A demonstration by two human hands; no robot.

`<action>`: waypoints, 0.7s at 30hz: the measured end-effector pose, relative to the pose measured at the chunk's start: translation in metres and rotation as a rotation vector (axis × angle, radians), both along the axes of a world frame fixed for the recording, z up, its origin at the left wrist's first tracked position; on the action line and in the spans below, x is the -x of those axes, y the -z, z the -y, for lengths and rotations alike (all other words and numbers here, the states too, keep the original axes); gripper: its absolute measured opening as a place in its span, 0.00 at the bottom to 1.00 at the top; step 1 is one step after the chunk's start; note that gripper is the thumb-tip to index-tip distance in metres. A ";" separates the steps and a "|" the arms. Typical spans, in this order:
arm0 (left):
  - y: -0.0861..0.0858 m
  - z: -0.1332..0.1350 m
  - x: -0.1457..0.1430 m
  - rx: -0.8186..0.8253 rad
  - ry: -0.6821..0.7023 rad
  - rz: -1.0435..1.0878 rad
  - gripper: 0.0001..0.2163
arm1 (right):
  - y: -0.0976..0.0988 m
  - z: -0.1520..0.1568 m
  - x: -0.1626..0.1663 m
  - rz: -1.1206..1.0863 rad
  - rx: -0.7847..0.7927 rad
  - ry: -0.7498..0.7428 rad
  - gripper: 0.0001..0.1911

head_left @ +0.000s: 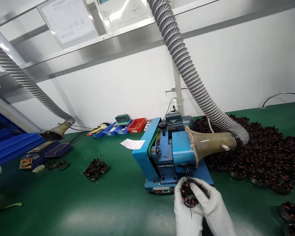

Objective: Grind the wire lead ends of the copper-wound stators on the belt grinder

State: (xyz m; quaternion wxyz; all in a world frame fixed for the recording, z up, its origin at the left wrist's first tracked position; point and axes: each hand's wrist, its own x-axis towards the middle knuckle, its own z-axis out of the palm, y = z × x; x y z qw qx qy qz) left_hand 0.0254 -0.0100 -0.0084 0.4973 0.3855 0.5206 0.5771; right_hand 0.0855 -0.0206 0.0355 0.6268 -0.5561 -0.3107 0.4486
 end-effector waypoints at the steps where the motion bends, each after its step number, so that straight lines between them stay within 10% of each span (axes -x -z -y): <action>1: -0.003 -0.006 -0.001 -0.008 -0.001 0.024 0.20 | 0.002 -0.006 0.000 -0.001 -0.007 0.016 0.20; 21: -0.002 -0.022 0.001 -0.107 0.051 0.164 0.20 | 0.008 -0.027 0.002 -0.048 -0.034 0.100 0.17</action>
